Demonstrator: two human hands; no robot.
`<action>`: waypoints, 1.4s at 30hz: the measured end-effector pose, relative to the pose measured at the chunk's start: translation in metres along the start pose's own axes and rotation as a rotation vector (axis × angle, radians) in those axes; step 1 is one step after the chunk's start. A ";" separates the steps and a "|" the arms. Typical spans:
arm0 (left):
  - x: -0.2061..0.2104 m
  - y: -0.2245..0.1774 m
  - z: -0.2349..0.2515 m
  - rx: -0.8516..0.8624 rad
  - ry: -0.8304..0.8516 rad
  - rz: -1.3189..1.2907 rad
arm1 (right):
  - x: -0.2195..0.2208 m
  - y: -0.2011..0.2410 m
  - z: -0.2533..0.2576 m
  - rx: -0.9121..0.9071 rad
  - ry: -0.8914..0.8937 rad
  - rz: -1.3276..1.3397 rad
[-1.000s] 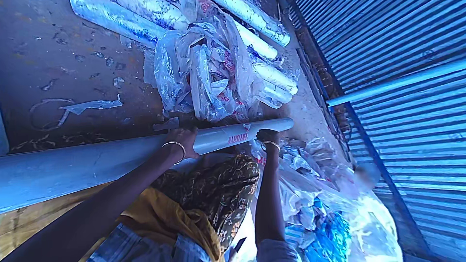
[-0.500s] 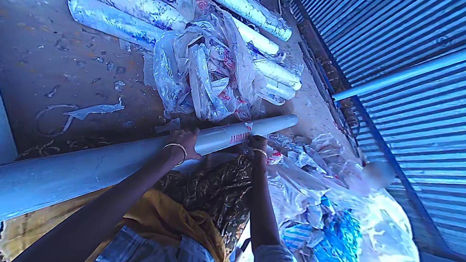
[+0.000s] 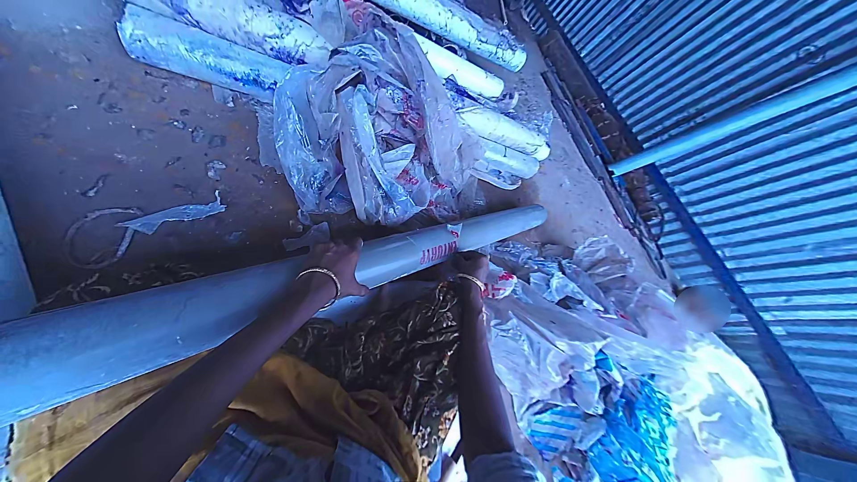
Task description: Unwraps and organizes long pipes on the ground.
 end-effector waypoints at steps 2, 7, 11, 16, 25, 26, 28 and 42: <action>0.001 0.000 0.000 -0.001 -0.004 0.008 | -0.001 -0.003 0.004 -0.007 0.020 0.006; -0.002 -0.002 -0.003 0.012 0.013 -0.003 | 0.004 -0.003 0.011 -0.085 0.015 0.334; -0.003 -0.003 -0.006 0.018 0.004 -0.004 | 0.005 -0.009 -0.001 0.010 -0.072 0.747; -0.004 -0.004 -0.007 0.008 0.015 0.018 | 0.002 -0.007 -0.001 -0.028 -0.035 0.219; -0.002 -0.003 -0.005 0.009 0.007 0.013 | 0.002 -0.004 0.015 -0.077 0.063 0.026; -0.003 -0.004 -0.007 0.008 0.012 0.016 | 0.004 -0.003 0.017 -0.086 0.067 0.053; -0.006 -0.008 -0.014 0.004 0.019 0.021 | 0.006 -0.004 0.013 -0.115 0.035 0.241; -0.004 -0.004 -0.004 0.019 0.025 -0.020 | -0.004 0.003 -0.007 -0.023 0.043 0.082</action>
Point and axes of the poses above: each hand's wrist, its own z-axis towards the middle knuckle, its own x-axis out of the palm, y = z × x, the point moved 4 cm from there along z, towards the middle knuckle, and after that the axes turned 10 degrees about -z, right-handed, at the moved point
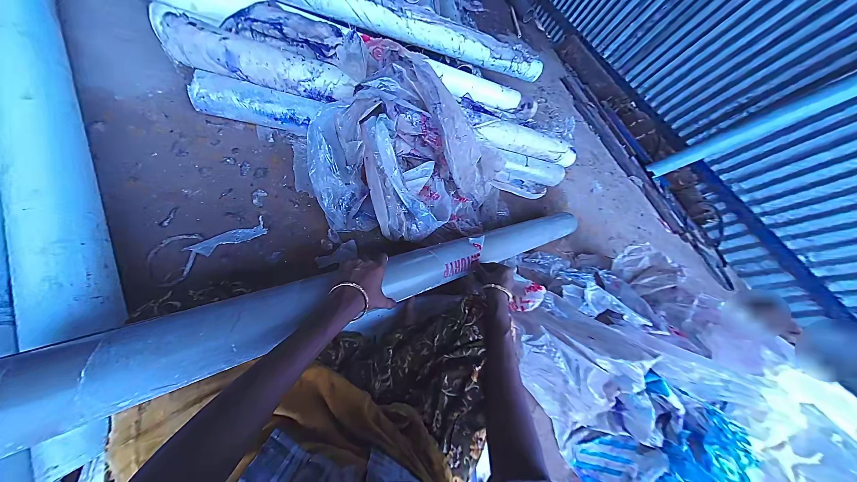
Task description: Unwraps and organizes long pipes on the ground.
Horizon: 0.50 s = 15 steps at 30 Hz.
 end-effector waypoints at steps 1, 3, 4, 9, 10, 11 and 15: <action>0.000 0.001 -0.001 0.004 -0.004 -0.009 | 0.000 0.005 -0.004 0.004 0.006 -0.053; -0.003 0.004 -0.007 0.006 -0.015 -0.033 | 0.002 0.013 -0.008 -0.021 -0.011 -0.078; -0.003 0.006 -0.008 0.012 -0.021 -0.038 | 0.005 0.012 -0.006 -0.043 -0.029 -0.053; 0.000 0.006 -0.005 0.052 -0.045 -0.053 | 0.022 -0.012 0.014 -0.063 -0.042 0.231; 0.000 0.006 -0.006 0.055 -0.048 -0.052 | 0.024 -0.013 0.012 -0.083 -0.044 0.269; 0.000 0.006 -0.006 0.054 -0.047 -0.052 | 0.024 -0.013 0.011 -0.110 -0.045 0.303; 0.000 0.004 -0.006 0.049 -0.055 -0.050 | 0.012 0.007 0.002 -0.133 -0.015 0.434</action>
Point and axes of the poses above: each hand's wrist, its own z-axis towards the middle knuckle, its own x-axis out of the palm, y = z × x, the point moved 4 cm from there along z, towards the middle knuckle, and after that the axes turned 10 degrees about -z, right-handed, at the moved point
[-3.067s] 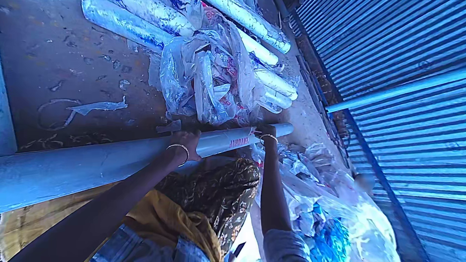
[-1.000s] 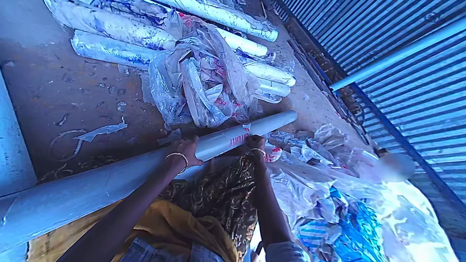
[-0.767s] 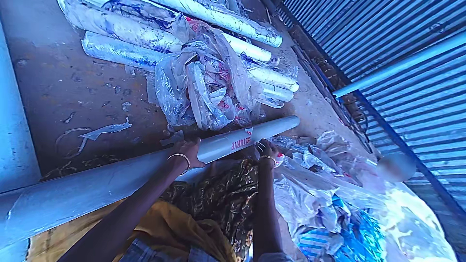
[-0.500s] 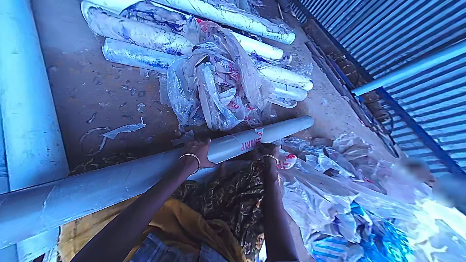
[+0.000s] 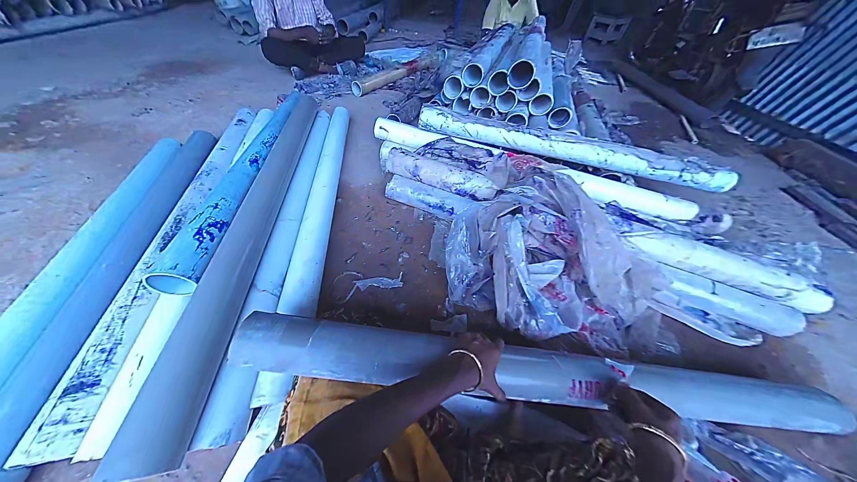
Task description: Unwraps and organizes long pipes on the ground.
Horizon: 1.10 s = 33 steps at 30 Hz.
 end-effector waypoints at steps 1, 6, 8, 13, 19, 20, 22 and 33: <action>-0.001 0.001 0.000 -0.004 -0.001 0.004 | 0.001 0.005 -0.001 0.015 0.004 0.055; -0.005 -0.002 -0.001 -0.055 0.036 0.037 | -0.010 0.015 -0.007 0.100 0.006 0.294; -0.003 -0.005 -0.001 -0.089 0.042 0.061 | -0.021 0.011 -0.012 0.160 -0.022 0.325; -0.004 -0.009 0.001 -0.119 0.027 0.151 | -0.022 0.003 -0.002 0.128 0.258 -0.134; -0.005 -0.011 -0.001 -0.133 0.019 0.195 | -0.002 0.002 0.010 0.043 0.393 -0.050; -0.005 -0.011 -0.001 -0.140 0.018 0.208 | -0.002 0.002 0.008 0.011 0.383 0.041; -0.004 -0.011 0.000 -0.160 0.018 0.239 | 0.001 0.003 0.006 0.000 0.356 0.180; -0.002 0.005 0.017 -0.178 -0.044 0.231 | 0.007 0.024 0.017 0.157 0.334 0.482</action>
Point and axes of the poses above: each hand's wrist, its own z-axis towards the middle knuckle, its own x-axis out of the palm, y = z × x, the point moved 4 cm from there along z, towards the middle knuckle, and after that the axes turned 10 degrees about -z, right-handed, at the moved point
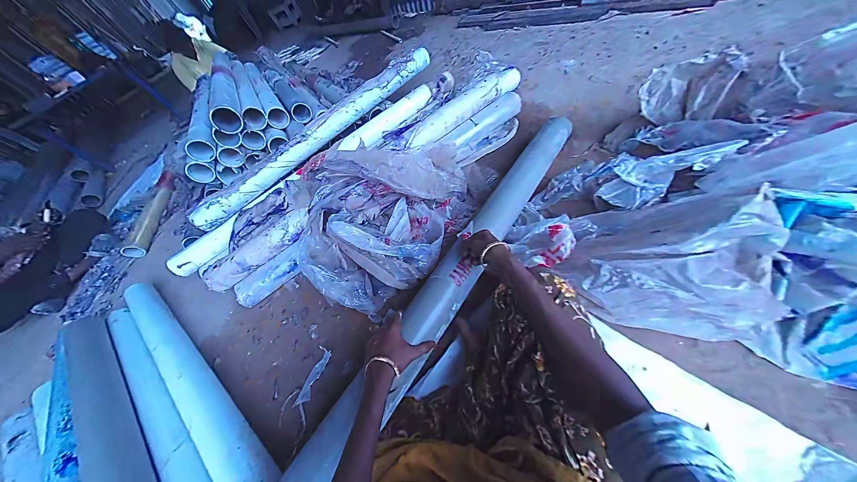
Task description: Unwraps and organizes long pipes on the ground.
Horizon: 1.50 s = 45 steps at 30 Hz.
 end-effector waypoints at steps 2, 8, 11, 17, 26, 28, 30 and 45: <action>0.000 0.002 0.004 0.029 -0.008 -0.030 | -0.013 -0.004 0.009 -0.074 -0.062 -0.048; -0.020 -0.004 0.003 0.075 0.075 -0.173 | -0.036 -0.012 0.012 -0.017 -0.411 -0.150; -0.028 -0.020 0.010 0.242 0.010 -0.097 | -0.020 -0.028 0.044 0.115 -0.370 0.037; -0.040 -0.141 0.023 0.843 -0.124 0.350 | -0.009 -0.038 0.060 0.118 -0.390 0.199; -0.040 -0.196 0.070 0.810 0.182 0.761 | -0.013 -0.040 0.060 0.113 -0.337 0.215; -0.039 -0.195 0.071 0.836 0.183 0.819 | -0.011 -0.041 0.063 0.125 -0.339 0.206; -0.038 -0.193 0.072 0.864 0.159 0.914 | -0.010 -0.042 0.064 0.129 -0.338 0.200; -0.060 -0.171 0.080 1.051 -0.004 0.852 | -0.012 -0.046 0.067 0.107 -0.341 0.196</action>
Point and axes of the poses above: each hand's wrist, its own z-axis towards the middle knuckle, its own x-axis out of the palm, y = z × x, the point moved 4 cm from there along z, towards the middle knuckle, and after that the axes turned 10 degrees about -z, right-handed, at the moved point
